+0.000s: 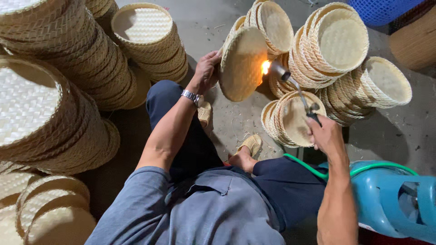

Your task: The person sits on the floor surrounded by stacks of woven baskets and uses a handheld blowtorch to apply heat to the interior surface of each basket. They pick up a basket from a stack, rotate it while directing the flame inside, and then place it onto a separate stack of treated items.

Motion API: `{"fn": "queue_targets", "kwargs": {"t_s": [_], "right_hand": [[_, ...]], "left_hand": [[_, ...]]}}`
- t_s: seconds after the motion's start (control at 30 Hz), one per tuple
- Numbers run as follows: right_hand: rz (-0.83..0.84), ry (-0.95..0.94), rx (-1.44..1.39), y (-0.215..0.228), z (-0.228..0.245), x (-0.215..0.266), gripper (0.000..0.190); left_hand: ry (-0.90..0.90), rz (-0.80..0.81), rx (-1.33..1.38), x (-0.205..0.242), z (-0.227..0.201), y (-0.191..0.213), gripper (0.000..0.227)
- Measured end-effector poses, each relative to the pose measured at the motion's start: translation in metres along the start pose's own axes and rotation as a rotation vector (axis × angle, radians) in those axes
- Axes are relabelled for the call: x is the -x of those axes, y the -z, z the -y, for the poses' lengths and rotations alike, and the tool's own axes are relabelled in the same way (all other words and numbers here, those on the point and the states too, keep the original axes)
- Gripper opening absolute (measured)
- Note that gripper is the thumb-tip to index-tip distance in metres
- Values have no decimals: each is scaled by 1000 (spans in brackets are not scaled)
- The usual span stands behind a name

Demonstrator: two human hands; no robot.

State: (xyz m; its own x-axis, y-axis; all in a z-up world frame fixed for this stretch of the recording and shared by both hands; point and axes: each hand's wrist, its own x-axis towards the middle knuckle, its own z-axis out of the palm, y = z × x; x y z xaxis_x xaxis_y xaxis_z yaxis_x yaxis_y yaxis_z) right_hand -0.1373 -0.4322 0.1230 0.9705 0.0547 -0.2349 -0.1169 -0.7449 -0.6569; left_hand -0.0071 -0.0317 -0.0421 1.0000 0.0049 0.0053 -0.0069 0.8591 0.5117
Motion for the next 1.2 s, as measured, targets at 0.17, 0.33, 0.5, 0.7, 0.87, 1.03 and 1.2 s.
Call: {"fn": "queue_targets", "kwargs": {"t_s": [0.17, 0.33, 0.5, 0.7, 0.87, 1.03, 1.2], "right_hand": [[90, 72, -87, 0, 9, -2, 37], [-86, 96, -41, -10, -6, 0, 36], [-115, -12, -109, -16, -27, -7, 39], [-121, 20, -60, -27, -53, -5, 38], [-179, 42, -55, -38, -104, -6, 31], [-153, -50, -45, -41, -158, -11, 39], [-152, -145, -91, -48, -155, -12, 41]], "left_hand": [[-8, 62, -124, 5, -8, -9, 20], [-244, 69, -582, -7, -36, -20, 33], [-740, -42, -1533, -32, -75, -18, 15], [-821, -247, -1972, -58, -126, 71, 18], [-876, -322, -2108, -61, -163, 157, 14], [-834, -408, -2220, -66, -170, 208, 13], [-534, -710, -2356, -67, -152, 262, 27]]}}
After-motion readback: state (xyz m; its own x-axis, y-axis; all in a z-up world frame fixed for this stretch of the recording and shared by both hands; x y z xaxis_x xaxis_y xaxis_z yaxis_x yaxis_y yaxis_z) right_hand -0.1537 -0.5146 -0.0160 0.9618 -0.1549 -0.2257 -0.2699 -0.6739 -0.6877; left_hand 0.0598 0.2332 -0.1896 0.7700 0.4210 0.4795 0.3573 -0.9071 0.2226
